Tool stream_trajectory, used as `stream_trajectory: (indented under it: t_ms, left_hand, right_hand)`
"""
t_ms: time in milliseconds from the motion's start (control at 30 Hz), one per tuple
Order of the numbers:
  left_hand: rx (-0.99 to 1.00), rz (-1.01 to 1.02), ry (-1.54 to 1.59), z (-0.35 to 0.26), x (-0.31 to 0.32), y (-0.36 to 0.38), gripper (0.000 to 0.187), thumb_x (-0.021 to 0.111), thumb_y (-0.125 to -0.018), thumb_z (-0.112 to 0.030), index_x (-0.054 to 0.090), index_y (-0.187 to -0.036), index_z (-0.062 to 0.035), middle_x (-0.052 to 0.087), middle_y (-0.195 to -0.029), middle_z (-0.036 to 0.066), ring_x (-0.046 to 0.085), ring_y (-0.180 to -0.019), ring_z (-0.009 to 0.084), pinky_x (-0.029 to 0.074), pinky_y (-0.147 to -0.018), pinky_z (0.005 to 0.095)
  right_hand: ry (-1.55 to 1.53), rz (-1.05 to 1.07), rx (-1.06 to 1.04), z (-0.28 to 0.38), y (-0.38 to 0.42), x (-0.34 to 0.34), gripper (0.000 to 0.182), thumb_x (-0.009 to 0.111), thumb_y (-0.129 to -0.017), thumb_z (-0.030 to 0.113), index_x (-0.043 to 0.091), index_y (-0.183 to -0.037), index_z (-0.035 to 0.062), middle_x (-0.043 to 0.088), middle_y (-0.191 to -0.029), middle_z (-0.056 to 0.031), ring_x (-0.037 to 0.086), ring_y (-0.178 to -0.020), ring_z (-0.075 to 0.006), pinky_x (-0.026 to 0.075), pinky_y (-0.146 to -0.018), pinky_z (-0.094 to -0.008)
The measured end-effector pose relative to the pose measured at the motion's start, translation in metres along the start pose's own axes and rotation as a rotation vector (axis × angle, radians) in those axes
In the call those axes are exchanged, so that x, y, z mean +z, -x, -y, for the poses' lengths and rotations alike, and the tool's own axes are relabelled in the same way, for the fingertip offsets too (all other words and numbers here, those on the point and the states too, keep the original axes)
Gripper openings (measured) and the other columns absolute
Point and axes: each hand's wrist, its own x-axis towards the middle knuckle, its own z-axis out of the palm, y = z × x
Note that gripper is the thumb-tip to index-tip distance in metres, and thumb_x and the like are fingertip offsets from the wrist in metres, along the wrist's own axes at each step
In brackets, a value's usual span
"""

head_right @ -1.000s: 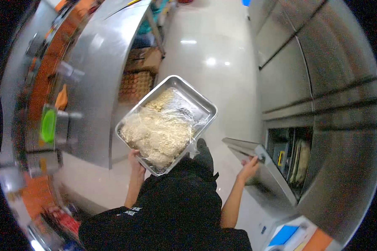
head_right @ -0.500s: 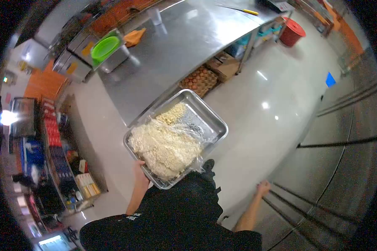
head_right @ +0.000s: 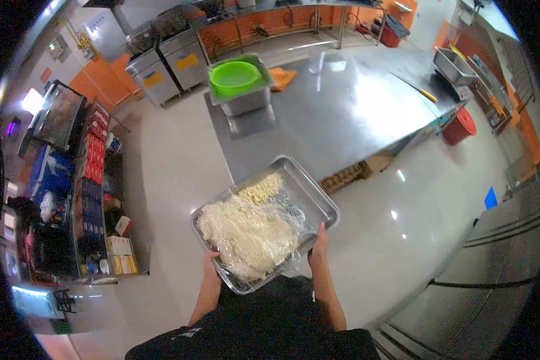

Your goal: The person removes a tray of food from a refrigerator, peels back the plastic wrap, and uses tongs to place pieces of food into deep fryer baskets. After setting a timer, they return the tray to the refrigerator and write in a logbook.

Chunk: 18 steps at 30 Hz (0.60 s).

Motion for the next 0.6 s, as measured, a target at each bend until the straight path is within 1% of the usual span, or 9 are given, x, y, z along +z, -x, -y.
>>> stream_trajectory:
  t_ms: [67,100,167,267,367,467,500,567,600]
  left_hand:
    - [-0.088,0.079,0.086,0.012,-0.019,-0.018,0.056,0.051,-0.064,-0.017,0.043,-0.115,0.0026,0.054,-0.104,0.02,0.056,-0.094,0.0338,0.047,-0.086,0.0453]
    - [-0.067,0.088,0.053,0.01,-0.021,-0.021,0.054,0.048,-0.067,-0.017,0.041,-0.116,0.0065,0.053,-0.104,0.021,0.055,-0.096,0.0335,0.046,-0.086,0.0433]
    - [-0.096,0.108,0.052,0.009,-0.027,-0.031,0.054,0.048,-0.068,-0.018,0.041,-0.116,0.0064,0.053,-0.103,0.02,0.055,-0.095,0.0332,0.047,-0.085,0.0431]
    - [-0.099,0.12,-0.031,0.006,-0.035,-0.042,0.051,0.049,-0.069,-0.019,0.043,-0.114,0.0046,0.055,-0.101,0.018,0.057,-0.091,0.0321,0.048,-0.082,0.042]
    - [-0.065,0.091,-0.087,0.001,-0.03,-0.036,0.048,0.049,-0.068,-0.021,0.047,-0.11,0.0025,0.056,-0.096,0.017,0.057,-0.088,0.0315,0.048,-0.08,0.0419]
    - [-0.061,0.112,-0.039,0.005,-0.018,-0.031,0.047,0.051,-0.066,-0.023,0.049,-0.106,0.0007,0.056,-0.092,0.016,0.057,-0.084,0.0314,0.048,-0.078,0.0422]
    - [-0.055,0.098,-0.044,0.011,-0.024,-0.035,0.048,0.051,-0.065,-0.024,0.049,-0.106,0.0002,0.056,-0.092,0.016,0.057,-0.084,0.0316,0.048,-0.078,0.0422]
    - [-0.069,-0.057,-0.09,0.018,-0.045,-0.046,0.054,0.051,-0.063,-0.025,0.048,-0.11,0.0002,0.056,-0.098,0.017,0.056,-0.087,0.0328,0.048,-0.08,0.0418]
    - [-0.012,-0.026,-0.069,0.017,-0.035,-0.036,0.056,0.051,-0.062,-0.025,0.048,-0.112,0.0003,0.055,-0.1,0.018,0.056,-0.089,0.0329,0.048,-0.08,0.0418]
  right_hand:
    - [0.049,0.004,-0.032,0.008,0.01,0.011,0.047,0.046,-0.09,0.038,0.044,-0.121,0.0036,0.055,-0.112,-0.008,0.055,-0.099,-0.0198,0.043,-0.087,-0.034]
    - [0.05,-0.02,-0.036,0.004,0.009,0.009,0.046,0.045,-0.09,0.038,0.045,-0.12,0.0035,0.055,-0.111,-0.008,0.055,-0.099,-0.0196,0.043,-0.087,-0.0334]
    - [0.03,-0.075,-0.047,-0.006,0.005,0.003,0.044,0.045,-0.09,0.037,0.046,-0.118,0.0032,0.057,-0.108,-0.0079,0.056,-0.097,-0.0192,0.043,-0.086,-0.0323]
    - [0.07,0.073,-0.077,-0.017,0.0,-0.024,0.044,0.045,-0.09,0.037,0.047,-0.115,0.0011,0.057,-0.106,-0.0097,0.057,-0.097,-0.0214,0.046,-0.083,-0.0346]
    - [0.367,0.071,0.111,0.004,0.0,-0.046,0.047,0.047,-0.089,0.041,0.051,-0.108,-0.0013,0.061,-0.091,-0.012,0.062,-0.081,-0.0231,0.051,-0.071,-0.035]
    - [0.892,0.181,0.335,0.081,0.029,-0.04,0.052,0.051,-0.086,0.045,0.053,-0.091,-0.0063,0.06,-0.074,-0.0148,0.062,-0.062,-0.0208,0.052,-0.053,-0.0304]
    - [1.046,0.201,0.211,0.088,0.029,-0.043,0.048,0.052,-0.086,0.043,0.055,-0.082,-0.0049,0.057,-0.061,-0.0111,0.058,-0.05,-0.0173,0.048,-0.044,-0.0297]
    - [1.174,0.196,0.025,0.112,0.024,-0.019,0.044,0.053,-0.087,0.04,0.055,-0.081,-0.004,0.057,-0.062,-0.0096,0.058,-0.051,-0.0161,0.047,-0.046,-0.0285]
    - [1.231,0.196,-0.079,0.128,0.017,-0.009,0.042,0.053,-0.087,0.038,0.055,-0.08,-0.0036,0.057,-0.063,-0.0089,0.058,-0.052,-0.0155,0.047,-0.046,-0.0279]
